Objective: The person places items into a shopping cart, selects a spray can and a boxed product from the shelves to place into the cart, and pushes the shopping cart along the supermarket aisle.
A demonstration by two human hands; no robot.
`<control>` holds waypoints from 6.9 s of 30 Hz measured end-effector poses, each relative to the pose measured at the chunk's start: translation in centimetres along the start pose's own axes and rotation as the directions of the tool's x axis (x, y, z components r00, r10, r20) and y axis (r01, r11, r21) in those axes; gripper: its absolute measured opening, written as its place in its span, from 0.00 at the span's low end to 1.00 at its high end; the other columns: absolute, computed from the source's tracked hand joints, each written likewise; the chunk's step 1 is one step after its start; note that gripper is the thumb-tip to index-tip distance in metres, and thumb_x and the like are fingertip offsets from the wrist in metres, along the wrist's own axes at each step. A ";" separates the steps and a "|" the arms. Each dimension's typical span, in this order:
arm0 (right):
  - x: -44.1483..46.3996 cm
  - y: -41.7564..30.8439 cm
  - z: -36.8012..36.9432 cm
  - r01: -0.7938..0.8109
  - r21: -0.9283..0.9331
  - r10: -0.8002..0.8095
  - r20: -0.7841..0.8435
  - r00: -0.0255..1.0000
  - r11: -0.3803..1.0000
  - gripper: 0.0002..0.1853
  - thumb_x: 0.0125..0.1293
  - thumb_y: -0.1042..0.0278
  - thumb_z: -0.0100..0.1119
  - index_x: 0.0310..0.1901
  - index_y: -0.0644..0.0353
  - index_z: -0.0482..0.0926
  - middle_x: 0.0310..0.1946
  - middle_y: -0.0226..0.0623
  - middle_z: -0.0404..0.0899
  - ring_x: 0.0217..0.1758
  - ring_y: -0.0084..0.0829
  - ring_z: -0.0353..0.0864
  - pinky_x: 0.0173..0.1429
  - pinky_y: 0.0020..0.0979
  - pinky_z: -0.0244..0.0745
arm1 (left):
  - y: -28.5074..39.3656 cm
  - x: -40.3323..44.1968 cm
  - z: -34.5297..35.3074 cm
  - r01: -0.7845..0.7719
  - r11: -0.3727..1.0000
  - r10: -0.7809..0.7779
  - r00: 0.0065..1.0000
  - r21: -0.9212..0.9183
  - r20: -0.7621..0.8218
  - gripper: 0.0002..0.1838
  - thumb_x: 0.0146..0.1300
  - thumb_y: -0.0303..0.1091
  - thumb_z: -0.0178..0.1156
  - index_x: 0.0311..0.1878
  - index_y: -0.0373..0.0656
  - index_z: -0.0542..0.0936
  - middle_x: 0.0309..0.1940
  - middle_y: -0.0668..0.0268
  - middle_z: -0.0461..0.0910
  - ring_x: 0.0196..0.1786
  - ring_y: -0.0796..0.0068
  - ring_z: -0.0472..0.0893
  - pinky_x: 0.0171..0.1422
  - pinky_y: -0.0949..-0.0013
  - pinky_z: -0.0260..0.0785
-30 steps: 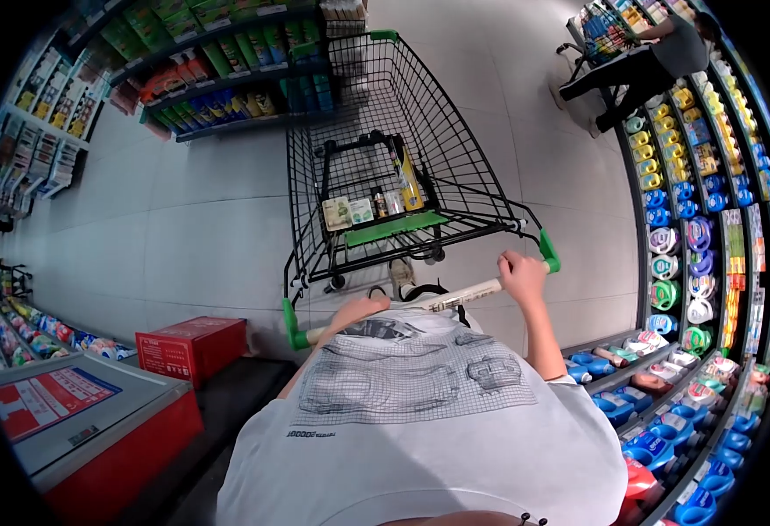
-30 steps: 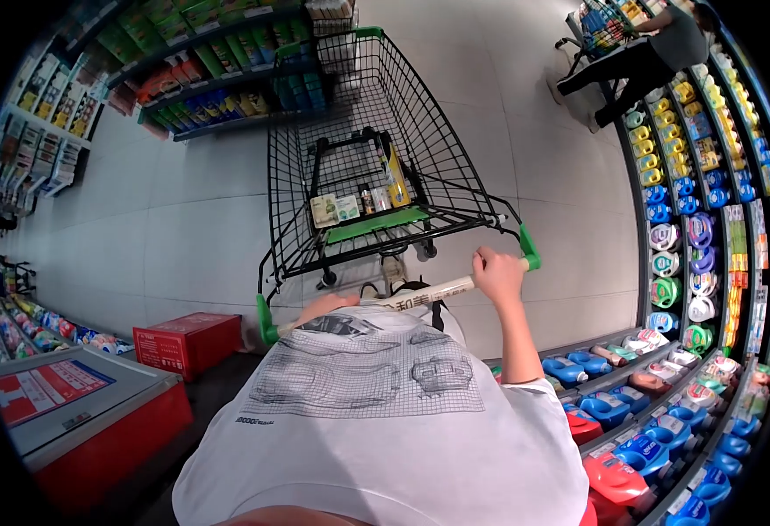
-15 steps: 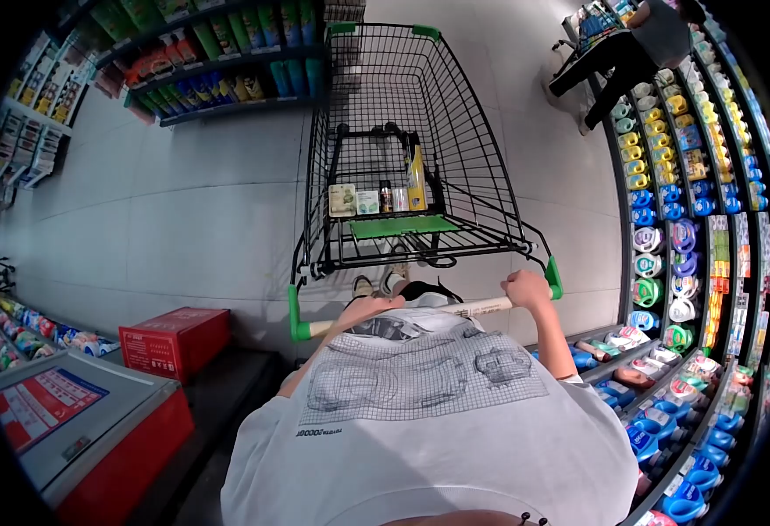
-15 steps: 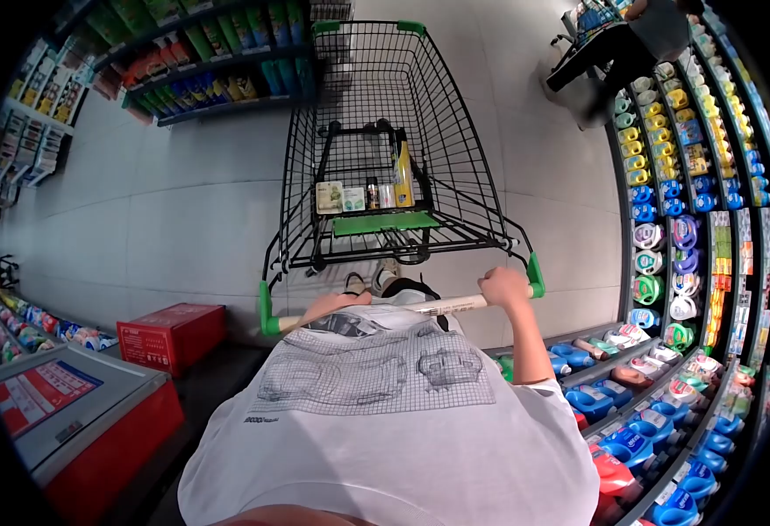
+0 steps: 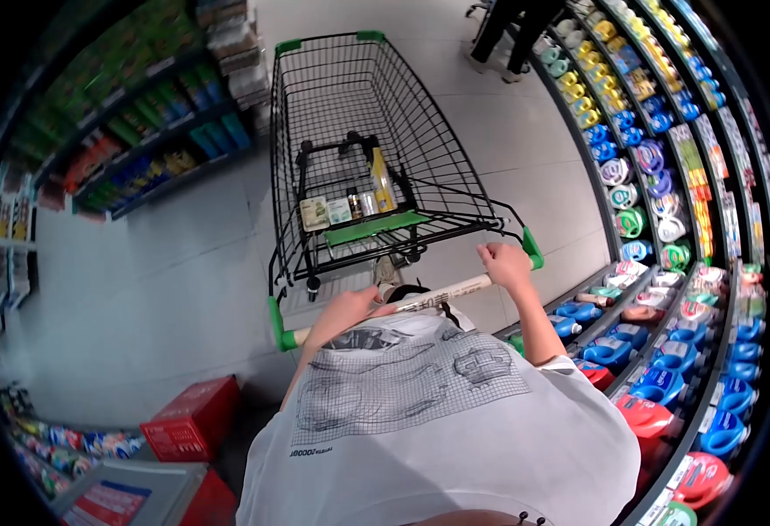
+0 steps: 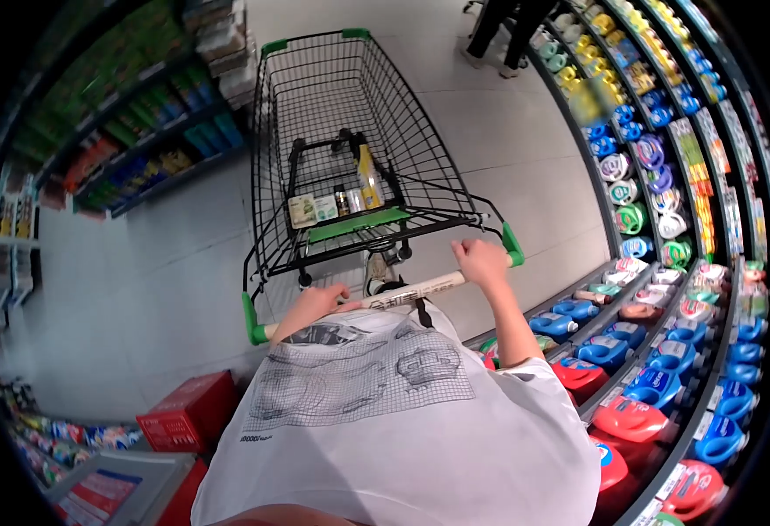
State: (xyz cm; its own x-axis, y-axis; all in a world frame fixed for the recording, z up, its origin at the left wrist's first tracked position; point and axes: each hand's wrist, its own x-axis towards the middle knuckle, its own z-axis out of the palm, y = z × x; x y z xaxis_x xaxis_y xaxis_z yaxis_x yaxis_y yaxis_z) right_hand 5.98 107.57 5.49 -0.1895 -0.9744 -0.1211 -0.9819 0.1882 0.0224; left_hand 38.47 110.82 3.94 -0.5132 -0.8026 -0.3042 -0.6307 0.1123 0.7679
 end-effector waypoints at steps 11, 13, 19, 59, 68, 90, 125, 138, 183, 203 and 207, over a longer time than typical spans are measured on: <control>12.1 -1.2 -2.8 -0.017 0.118 0.017 -0.001 1.000 0.993 0.24 0.62 0.44 0.46 0.26 0.56 0.83 0.21 0.43 0.80 0.29 0.44 0.81 0.33 0.43 0.74 | -3.2 13.8 -6.1 0.306 0.952 -0.280 0.884 0.009 -0.373 0.31 0.58 0.54 0.58 0.55 0.41 0.67 0.34 0.54 0.78 0.39 0.53 0.79 0.43 0.56 0.70; 14.8 -1.7 -2.7 -0.009 0.139 0.008 0.012 1.000 0.990 0.24 0.61 0.44 0.48 0.26 0.57 0.83 0.22 0.44 0.80 0.29 0.45 0.81 0.34 0.43 0.75 | -4.6 15.9 -7.9 0.286 0.958 -0.249 0.876 0.030 -0.413 0.29 0.57 0.53 0.59 0.55 0.42 0.67 0.31 0.58 0.78 0.35 0.57 0.79 0.39 0.58 0.70; 21.8 -2.9 -3.2 0.127 0.167 -0.129 0.002 0.992 0.978 0.28 0.61 0.42 0.48 0.52 0.57 0.75 0.55 0.49 0.67 0.64 0.45 0.63 0.55 0.44 0.72 | -3.9 21.2 -13.2 0.357 0.928 -0.269 0.839 0.106 -0.473 0.26 0.58 0.51 0.59 0.53 0.45 0.67 0.40 0.57 0.79 0.42 0.52 0.79 0.45 0.54 0.69; 54.9 -8.5 -10.6 0.028 0.154 -0.030 0.008 1.000 0.988 0.33 0.54 0.42 0.57 0.62 0.44 0.67 0.56 0.33 0.71 0.45 0.40 0.79 0.45 0.41 0.75 | -4.4 47.3 -34.0 0.309 0.951 -0.261 0.847 0.030 -0.463 0.35 0.57 0.54 0.58 0.61 0.42 0.62 0.51 0.48 0.75 0.46 0.46 0.78 0.47 0.52 0.71; 61.2 -8.2 -12.2 0.085 0.184 -0.075 -0.058 0.996 0.979 0.30 0.56 0.44 0.57 0.59 0.48 0.70 0.51 0.34 0.74 0.44 0.38 0.80 0.44 0.40 0.74 | -3.4 52.2 -36.4 0.283 0.959 -0.247 0.852 0.009 -0.462 0.35 0.58 0.56 0.55 0.60 0.39 0.63 0.44 0.45 0.78 0.43 0.45 0.79 0.45 0.49 0.71; 80.2 -9.2 -16.0 0.269 0.268 -0.277 -0.007 0.961 0.925 0.30 0.59 0.48 0.56 0.62 0.49 0.67 0.40 0.34 0.81 0.41 0.38 0.80 0.44 0.39 0.74 | -4.0 65.3 -42.4 0.448 0.894 -0.389 0.739 -0.031 -0.549 0.32 0.58 0.52 0.56 0.64 0.48 0.65 0.50 0.53 0.74 0.50 0.52 0.76 0.51 0.55 0.70; 100.9 -23.3 -17.9 0.181 0.077 -0.193 0.214 0.958 0.981 0.36 0.57 0.46 0.56 0.68 0.41 0.59 0.28 0.28 0.82 0.33 0.36 0.81 0.39 0.38 0.73 | -10.6 77.0 -61.6 0.463 0.883 -0.442 0.764 -0.077 -0.470 0.33 0.61 0.52 0.54 0.62 0.36 0.64 0.41 0.53 0.79 0.42 0.53 0.80 0.43 0.54 0.73; 106.8 -25.1 -19.5 0.238 0.072 -0.248 0.205 0.947 0.969 0.34 0.57 0.44 0.54 0.66 0.40 0.62 0.32 0.34 0.83 0.37 0.40 0.81 0.42 0.40 0.74 | -12.0 81.2 -64.2 0.395 0.917 -0.324 0.672 -0.047 -0.666 0.30 0.60 0.51 0.55 0.55 0.34 0.69 0.41 0.49 0.78 0.42 0.48 0.79 0.44 0.53 0.73; 139.3 -40.9 -23.0 0.333 0.008 -0.316 0.334 0.888 0.943 0.37 0.61 0.41 0.48 0.69 0.47 0.55 0.36 0.50 0.81 0.42 0.48 0.81 0.47 0.44 0.74 | -20.5 105.0 -88.6 0.669 0.742 -0.593 0.622 -0.045 -0.511 0.30 0.58 0.48 0.55 0.63 0.47 0.67 0.36 0.53 0.81 0.43 0.54 0.79 0.47 0.56 0.71; 151.3 -49.1 -20.1 0.205 -0.039 -0.186 0.290 0.939 0.978 0.29 0.60 0.43 0.52 0.64 0.30 0.65 0.31 0.33 0.82 0.39 0.36 0.82 0.44 0.38 0.74 | -28.8 113.6 -98.5 0.615 0.789 -0.562 0.721 0.000 -0.406 0.37 0.62 0.59 0.49 0.60 0.32 0.66 0.36 0.56 0.81 0.39 0.59 0.82 0.42 0.60 0.75; 152.5 -49.3 -19.9 0.200 -0.028 -0.181 0.318 0.931 0.979 0.29 0.59 0.44 0.52 0.64 0.30 0.65 0.31 0.33 0.82 0.39 0.37 0.81 0.44 0.38 0.74 | -29.6 114.9 -98.1 0.583 0.812 -0.531 0.709 -0.038 -0.464 0.38 0.60 0.63 0.50 0.56 0.33 0.68 0.32 0.54 0.81 0.37 0.57 0.82 0.39 0.58 0.75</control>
State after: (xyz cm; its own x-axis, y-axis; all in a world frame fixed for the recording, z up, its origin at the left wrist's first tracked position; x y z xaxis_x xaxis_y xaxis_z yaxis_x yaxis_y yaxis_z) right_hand 25.45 -52.71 5.64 0.0017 -0.9017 -0.4323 -0.9996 -0.0142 0.0257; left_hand 55.25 -42.21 1.50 0.2406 -0.9006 -0.3619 -0.7889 -0.3987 0.4676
